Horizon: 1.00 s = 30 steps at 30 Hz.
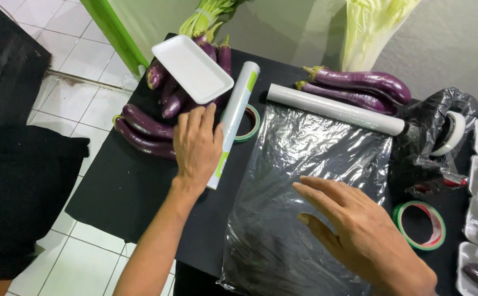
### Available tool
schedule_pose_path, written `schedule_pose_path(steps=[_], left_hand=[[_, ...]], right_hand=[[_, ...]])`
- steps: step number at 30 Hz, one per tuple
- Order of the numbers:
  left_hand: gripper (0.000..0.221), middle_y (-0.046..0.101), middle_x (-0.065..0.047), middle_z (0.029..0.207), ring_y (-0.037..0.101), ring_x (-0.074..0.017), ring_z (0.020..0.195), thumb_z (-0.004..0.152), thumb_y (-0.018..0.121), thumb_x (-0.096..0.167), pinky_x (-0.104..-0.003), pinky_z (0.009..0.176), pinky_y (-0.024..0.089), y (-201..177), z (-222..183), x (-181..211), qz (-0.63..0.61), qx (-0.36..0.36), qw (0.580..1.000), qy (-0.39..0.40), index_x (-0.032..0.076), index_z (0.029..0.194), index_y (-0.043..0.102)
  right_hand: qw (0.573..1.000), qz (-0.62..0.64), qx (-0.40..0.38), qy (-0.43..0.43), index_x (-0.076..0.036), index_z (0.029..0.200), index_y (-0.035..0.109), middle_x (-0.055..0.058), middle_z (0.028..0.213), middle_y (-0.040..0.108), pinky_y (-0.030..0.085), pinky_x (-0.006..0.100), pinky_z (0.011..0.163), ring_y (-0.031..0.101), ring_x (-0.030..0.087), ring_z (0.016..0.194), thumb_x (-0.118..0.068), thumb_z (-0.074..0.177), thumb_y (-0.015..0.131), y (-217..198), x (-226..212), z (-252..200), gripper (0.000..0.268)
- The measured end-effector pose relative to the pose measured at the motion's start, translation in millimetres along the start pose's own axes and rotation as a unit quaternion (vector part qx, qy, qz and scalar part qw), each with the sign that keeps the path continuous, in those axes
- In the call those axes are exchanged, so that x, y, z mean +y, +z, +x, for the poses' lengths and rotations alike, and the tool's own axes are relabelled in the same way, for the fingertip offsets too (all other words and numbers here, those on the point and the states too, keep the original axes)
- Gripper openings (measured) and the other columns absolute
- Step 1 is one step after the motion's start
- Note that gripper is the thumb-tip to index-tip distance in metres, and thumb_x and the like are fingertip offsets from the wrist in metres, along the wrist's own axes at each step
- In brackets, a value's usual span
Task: Packaging eggplants by placing them on foam trays, wrapping them with plastic film, and applying a decorative tape label.
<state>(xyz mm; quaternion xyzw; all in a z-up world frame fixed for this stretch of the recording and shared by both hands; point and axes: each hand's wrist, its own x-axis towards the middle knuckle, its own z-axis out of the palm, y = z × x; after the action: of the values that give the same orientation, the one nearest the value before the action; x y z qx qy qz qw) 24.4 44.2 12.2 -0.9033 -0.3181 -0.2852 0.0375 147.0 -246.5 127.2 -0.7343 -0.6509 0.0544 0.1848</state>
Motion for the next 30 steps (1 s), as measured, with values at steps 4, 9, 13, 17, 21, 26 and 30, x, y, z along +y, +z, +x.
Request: schedule_pose_path(steps=[4, 9, 13, 17, 21, 26, 30], left_hand=[[0.034, 0.071, -0.006, 0.119, 0.059, -0.0258, 0.108, 0.084, 0.087, 0.035, -0.043, 0.080, 0.043, 18.2, 52.7, -27.1, 0.041, 0.017, 0.998, 0.047, 0.015, 0.110, 0.078], [0.013, 0.071, -0.002, 0.083, 0.064, -0.0239, 0.077, 0.092, 0.082, 0.023, -0.041, 0.067, 0.040, 36.3, 62.3, -40.7, 0.042, -0.011, 0.996, 0.074, 0.013, 0.085, 0.078], [0.022, 0.068, -0.007, 0.077, 0.064, -0.0286, 0.072, 0.095, 0.077, 0.012, -0.043, 0.053, 0.053, 36.4, 58.8, -44.4, 0.010, 0.033, 0.996, 0.078, 0.006, 0.074, 0.072], [0.027, 0.061, -0.002, 0.071, 0.059, -0.0190, 0.068, 0.096, 0.076, 0.005, -0.031, 0.047, 0.051, 30.8, 56.5, -38.7, 0.082, 0.110, 0.983, 0.124, 0.011, 0.072, 0.065], [0.030, 0.054, 0.000, 0.073, 0.052, -0.0149, 0.070, 0.093, 0.079, 0.004, -0.028, 0.058, 0.049, 32.8, 54.9, -39.4, 0.130, 0.197, 0.957, 0.170, 0.014, 0.075, 0.058], [0.025, 0.054, 0.000, 0.076, 0.050, -0.0151, 0.073, 0.095, 0.076, 0.004, -0.027, 0.062, 0.047, 17.9, 55.3, -38.7, 0.152, 0.213, 0.948, 0.182, 0.015, 0.080, 0.059], [0.022, 0.057, -0.001, 0.082, 0.053, -0.0156, 0.077, 0.096, 0.074, -0.003, -0.027, 0.067, 0.048, -10.4, 58.1, -32.7, 0.134, 0.254, 0.939, 0.190, 0.012, 0.087, 0.062]], right_hand=[[1.000, -0.006, 0.003, 0.025, -0.019, 0.140, 0.060, 0.005, 0.139, 0.065, 0.056, 0.044, 0.088, 0.067, 0.027, 0.114, -0.030, 0.095, 0.063, -6.1, 4.2, -5.1, 0.046], [0.999, -0.013, 0.016, 0.032, -0.017, 0.142, 0.058, 0.007, 0.139, 0.065, 0.055, 0.045, 0.091, 0.065, 0.028, 0.119, -0.030, 0.095, 0.061, -11.6, 12.9, -10.1, 0.048], [0.999, -0.015, 0.014, 0.033, -0.016, 0.141, 0.059, 0.008, 0.138, 0.065, 0.056, 0.044, 0.090, 0.066, 0.028, 0.117, -0.030, 0.095, 0.062, -10.9, 15.6, -6.5, 0.048], [0.999, -0.015, 0.012, 0.032, -0.017, 0.141, 0.059, 0.006, 0.139, 0.065, 0.056, 0.044, 0.090, 0.066, 0.027, 0.117, -0.031, 0.095, 0.063, -9.1, 17.5, -4.6, 0.048], [0.999, -0.011, 0.020, 0.026, -0.017, 0.139, 0.060, 0.007, 0.138, 0.065, 0.056, 0.044, 0.090, 0.066, 0.027, 0.116, -0.030, 0.095, 0.063, -9.5, 16.0, -4.0, 0.047], [0.999, -0.012, 0.018, 0.026, -0.017, 0.139, 0.059, 0.007, 0.137, 0.065, 0.058, 0.044, 0.086, 0.067, 0.027, 0.115, -0.030, 0.095, 0.063, -6.5, 19.0, -2.9, 0.047], [0.999, 0.001, 0.013, 0.044, -0.018, 0.136, 0.061, 0.004, 0.136, 0.066, 0.058, 0.043, 0.085, 0.068, 0.026, 0.113, -0.032, 0.094, 0.063, -3.3, 21.2, 1.7, 0.044]])
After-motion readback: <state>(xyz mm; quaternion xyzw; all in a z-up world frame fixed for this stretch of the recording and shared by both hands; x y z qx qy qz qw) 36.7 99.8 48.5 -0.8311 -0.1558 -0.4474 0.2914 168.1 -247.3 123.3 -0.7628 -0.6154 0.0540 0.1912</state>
